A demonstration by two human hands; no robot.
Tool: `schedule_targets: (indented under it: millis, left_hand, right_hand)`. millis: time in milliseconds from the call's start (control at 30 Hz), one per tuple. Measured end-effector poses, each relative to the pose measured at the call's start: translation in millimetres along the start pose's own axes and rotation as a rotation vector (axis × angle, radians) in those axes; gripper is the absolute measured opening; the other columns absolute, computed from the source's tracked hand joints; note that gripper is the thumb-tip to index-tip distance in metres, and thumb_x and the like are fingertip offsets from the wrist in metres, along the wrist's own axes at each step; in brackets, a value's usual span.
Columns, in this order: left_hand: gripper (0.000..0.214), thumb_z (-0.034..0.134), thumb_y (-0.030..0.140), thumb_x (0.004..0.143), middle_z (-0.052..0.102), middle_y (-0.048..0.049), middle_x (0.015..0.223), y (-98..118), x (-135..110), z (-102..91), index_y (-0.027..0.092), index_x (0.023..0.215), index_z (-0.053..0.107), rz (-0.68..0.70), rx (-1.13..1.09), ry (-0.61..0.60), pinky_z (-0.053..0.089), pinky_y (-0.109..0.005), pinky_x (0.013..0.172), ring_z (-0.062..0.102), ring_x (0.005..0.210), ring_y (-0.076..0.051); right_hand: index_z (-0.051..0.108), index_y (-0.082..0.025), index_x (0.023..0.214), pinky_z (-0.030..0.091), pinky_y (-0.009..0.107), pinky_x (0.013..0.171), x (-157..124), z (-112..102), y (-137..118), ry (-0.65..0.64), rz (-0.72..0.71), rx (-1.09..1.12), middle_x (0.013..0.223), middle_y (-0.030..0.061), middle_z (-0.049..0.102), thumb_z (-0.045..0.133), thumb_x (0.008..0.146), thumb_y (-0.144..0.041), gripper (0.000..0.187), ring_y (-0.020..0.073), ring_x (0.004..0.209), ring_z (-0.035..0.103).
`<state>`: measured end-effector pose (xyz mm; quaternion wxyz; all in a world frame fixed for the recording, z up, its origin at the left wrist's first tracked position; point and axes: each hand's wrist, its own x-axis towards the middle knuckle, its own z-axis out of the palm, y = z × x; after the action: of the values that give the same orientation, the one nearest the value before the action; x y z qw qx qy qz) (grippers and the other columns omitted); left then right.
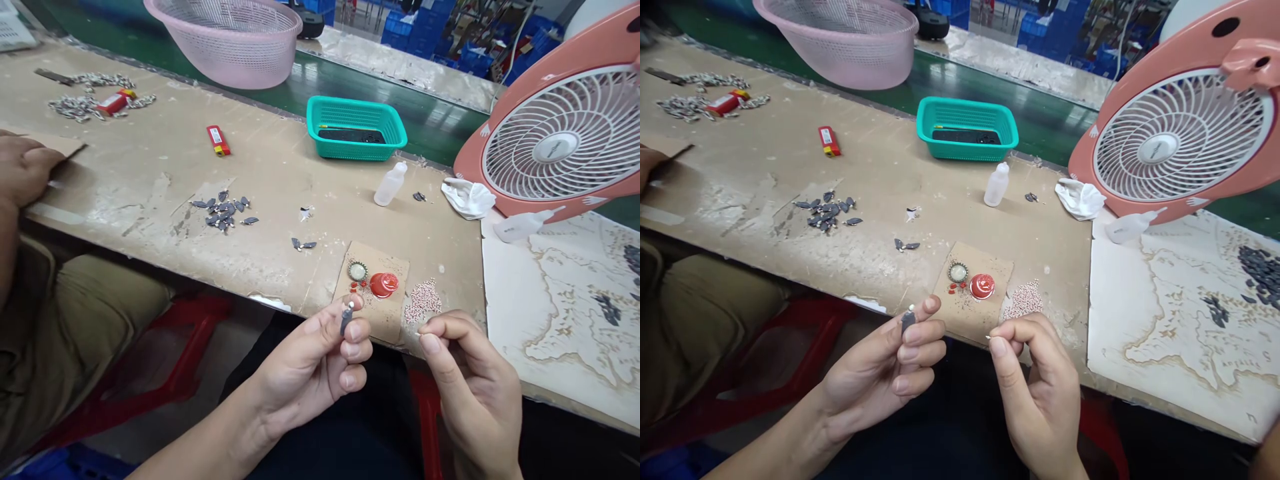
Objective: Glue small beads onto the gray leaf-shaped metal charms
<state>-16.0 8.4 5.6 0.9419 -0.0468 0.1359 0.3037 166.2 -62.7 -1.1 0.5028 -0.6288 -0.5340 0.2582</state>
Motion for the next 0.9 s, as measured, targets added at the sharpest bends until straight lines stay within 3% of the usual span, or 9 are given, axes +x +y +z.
schedule_targets:
  millis: [333,533,900]
  left_hand:
    - [0.013,0.077,0.017,0.086,0.060,0.0023,0.073,-8,2,-0.3,0.015,0.096,0.070,0.061,0.120,0.017,0.055,-0.013,0.052,0.059,0.061,-0.004]
    - [0.018,0.076,0.029,0.088,0.059,0.0016,0.072,-13,2,1.4,0.020,0.103,0.075,0.219,0.387,0.072,0.054,-0.012,0.056,0.055,0.062,-0.004]
    - [0.022,0.055,0.028,0.101,0.056,0.0013,0.075,-18,-1,0.6,0.031,0.114,0.073,0.457,0.854,0.077,0.053,-0.017,0.066,0.057,0.068,-0.008]
  right_hand:
    - [0.062,-0.023,0.092,0.042,0.027,0.067,-2,4,-3,-0.031,-0.014,0.019,0.084,-0.0013,0.053,0.059,0.096,-0.021,0.006,0.0122,0.077,0.051]
    - [0.062,-0.023,0.091,0.042,0.026,0.063,-3,5,-5,-0.042,-0.018,0.036,0.081,-0.0019,0.052,0.060,0.095,-0.020,0.006,0.0112,0.072,0.050]
    - [0.062,-0.023,0.090,0.041,0.026,0.060,-5,5,-5,-0.056,-0.026,0.032,0.081,-0.0019,0.053,0.059,0.095,-0.020,0.006,0.0112,0.069,0.050]
